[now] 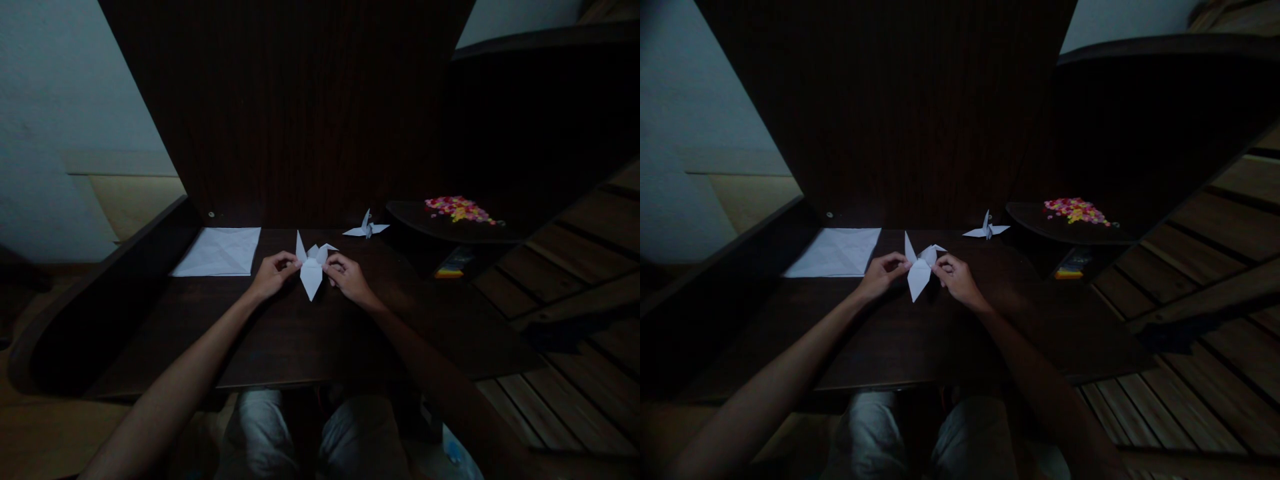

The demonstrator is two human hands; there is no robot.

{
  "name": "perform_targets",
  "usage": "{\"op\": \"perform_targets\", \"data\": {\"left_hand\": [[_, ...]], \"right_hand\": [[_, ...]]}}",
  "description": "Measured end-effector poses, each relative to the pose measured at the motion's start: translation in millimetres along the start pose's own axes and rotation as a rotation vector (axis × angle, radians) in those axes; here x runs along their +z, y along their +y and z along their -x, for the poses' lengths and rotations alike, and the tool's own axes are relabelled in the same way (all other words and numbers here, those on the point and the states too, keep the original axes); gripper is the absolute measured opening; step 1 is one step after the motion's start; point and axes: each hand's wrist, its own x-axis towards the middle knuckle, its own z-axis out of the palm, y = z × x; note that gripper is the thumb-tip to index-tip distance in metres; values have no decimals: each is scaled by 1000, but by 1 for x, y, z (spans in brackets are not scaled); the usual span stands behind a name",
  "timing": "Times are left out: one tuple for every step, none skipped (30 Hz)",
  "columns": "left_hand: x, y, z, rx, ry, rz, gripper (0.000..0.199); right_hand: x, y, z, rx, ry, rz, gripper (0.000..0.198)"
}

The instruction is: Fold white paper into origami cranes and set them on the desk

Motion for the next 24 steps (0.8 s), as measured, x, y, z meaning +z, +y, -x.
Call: {"op": "perform_targets", "data": {"left_hand": [[0,-1,0,9,8,-1,29],[0,-2,-1,18,16,-2,29],[1,-3,-1,27,23,-3,29],[1,-5,-1,37,31,-6,29],[1,-6,-1,47,36,-13,29],[2,-7,-1,57,40,-24,28],[2,-8,-1,66,44,-35,28],[2,-9,-1,73,44,-47,27],[2,-10,-1,78,42,-57,27],[1,-10,-1,83,41,-66,26],[1,-11,-1,88,38,-73,25],[1,-12,-1,93,37,-81,24],[1,-13,-1,99,38,-89,22],[0,-14,-1,105,42,-97,21],[0,-14,-1,113,49,-101,20],[0,-15,-2,120,54,-102,20],[0,-15,-2,126,57,-98,19],[0,-15,-2,133,59,-95,19],[1,-15,-2,141,58,-94,19],[1,-15,-2,149,54,-100,18],[1,-15,-2,158,53,-110,18],[1,-15,-2,167,51,-124,18],[1,-16,-2,177,51,-138,18],[1,-16,-2,186,50,-151,18]], "right_hand": [[0,0,0,4,5,0,29],[0,0,-1,9,9,0,30],[0,-1,-1,15,8,0,31],[0,-1,-1,20,4,0,32],[0,-2,-1,22,-3,0,32],[0,-2,-1,21,-9,1,32],[0,-2,-1,20,-15,4,32],[-1,-2,-1,18,-20,9,32],[-1,-3,-1,17,-26,15,32],[-1,-2,-1,15,-31,21,32],[-1,-2,0,14,-36,26,32],[-1,-1,0,12,-40,31,32],[-1,0,-1,7,-41,35,32],[-1,1,-1,-1,-39,40,32],[-1,3,-1,-14,-33,47,31],[-1,5,-1,-33,-23,60,30],[-2,7,-1,-62,-12,83,29],[-2,8,-1,-99,2,118,27],[-3,9,-1,-142,18,163,25],[-3,10,-1,-187,33,211,23],[-4,10,0,-228,46,257,21],[-4,9,0,-261,55,294,20],[-4,8,0,-284,59,321,18],[-4,6,0,-298,60,338,17]]}}
